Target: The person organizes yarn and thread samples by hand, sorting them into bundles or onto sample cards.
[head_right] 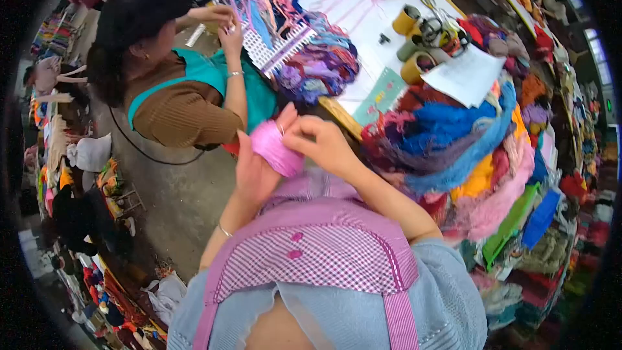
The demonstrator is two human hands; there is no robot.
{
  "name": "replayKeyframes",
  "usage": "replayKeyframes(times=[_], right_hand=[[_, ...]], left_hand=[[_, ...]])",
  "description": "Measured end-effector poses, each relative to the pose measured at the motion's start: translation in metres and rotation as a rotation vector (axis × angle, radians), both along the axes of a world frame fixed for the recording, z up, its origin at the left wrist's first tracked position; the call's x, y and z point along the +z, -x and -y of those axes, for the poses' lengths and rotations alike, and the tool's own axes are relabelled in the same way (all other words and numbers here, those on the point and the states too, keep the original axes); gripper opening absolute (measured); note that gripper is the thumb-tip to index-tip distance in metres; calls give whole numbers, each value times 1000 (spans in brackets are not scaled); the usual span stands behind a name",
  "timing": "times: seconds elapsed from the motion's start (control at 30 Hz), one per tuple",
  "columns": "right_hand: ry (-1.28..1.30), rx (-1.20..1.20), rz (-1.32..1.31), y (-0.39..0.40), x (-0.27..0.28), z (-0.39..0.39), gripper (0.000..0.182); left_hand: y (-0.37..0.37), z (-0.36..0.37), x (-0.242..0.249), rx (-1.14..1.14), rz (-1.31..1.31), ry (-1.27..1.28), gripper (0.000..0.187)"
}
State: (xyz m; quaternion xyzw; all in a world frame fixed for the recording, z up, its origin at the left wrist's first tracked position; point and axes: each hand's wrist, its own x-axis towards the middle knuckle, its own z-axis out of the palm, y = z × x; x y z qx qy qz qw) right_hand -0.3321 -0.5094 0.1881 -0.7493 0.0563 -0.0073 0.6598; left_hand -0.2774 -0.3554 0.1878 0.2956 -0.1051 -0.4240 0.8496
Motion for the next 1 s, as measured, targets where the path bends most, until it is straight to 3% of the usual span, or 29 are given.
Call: replayKeyframes(times=[0.03, 0.07, 0.13, 0.17, 0.27, 0.43, 0.57, 0.63, 0.73, 0.83, 0.93, 1.0], right_hand=[[-184, -50, -107, 5, 4, -4, 14], [-305, -51, -53, 10, 3, -6, 14], [-376, -75, -25, 20, 24, -8, 14], [-450, -83, 1, 25, 31, -8, 14], [-459, -77, -2, 35, 31, -5, 15], [-435, -128, -46, 42, 37, -11, 18], [-459, -140, -27, 45, 40, -6, 18], [-479, -150, 15, 46, 48, -3, 17], [-453, -153, 23, 46, 50, 3, 19], [-552, -236, -2, 45, 40, 11, 20], [-558, -200, -36, 34, 36, 9, 21], [-597, -166, -70, 30, 35, 8, 21]], left_hand=[[1, -1, 3, -18, 88, -22, 84], [3, -2, 10, -1, 68, 6, 77], [4, -7, 14, 48, 116, -125, 57], [6, -7, 23, 110, 124, -221, 35], [4, -9, 31, 36, 179, -339, 29], [12, 1, 33, 19, 101, -255, 44], [12, 5, 33, 8, -4, -228, 41], [10, 4, 30, -5, 158, -276, 38], [8, 10, 32, 80, 150, -349, 28], [2, 11, 36, 35, 57, -385, 34], [7, 19, 46, 116, 14, -366, 28], [9, 24, 40, 116, 97, -346, 30]])
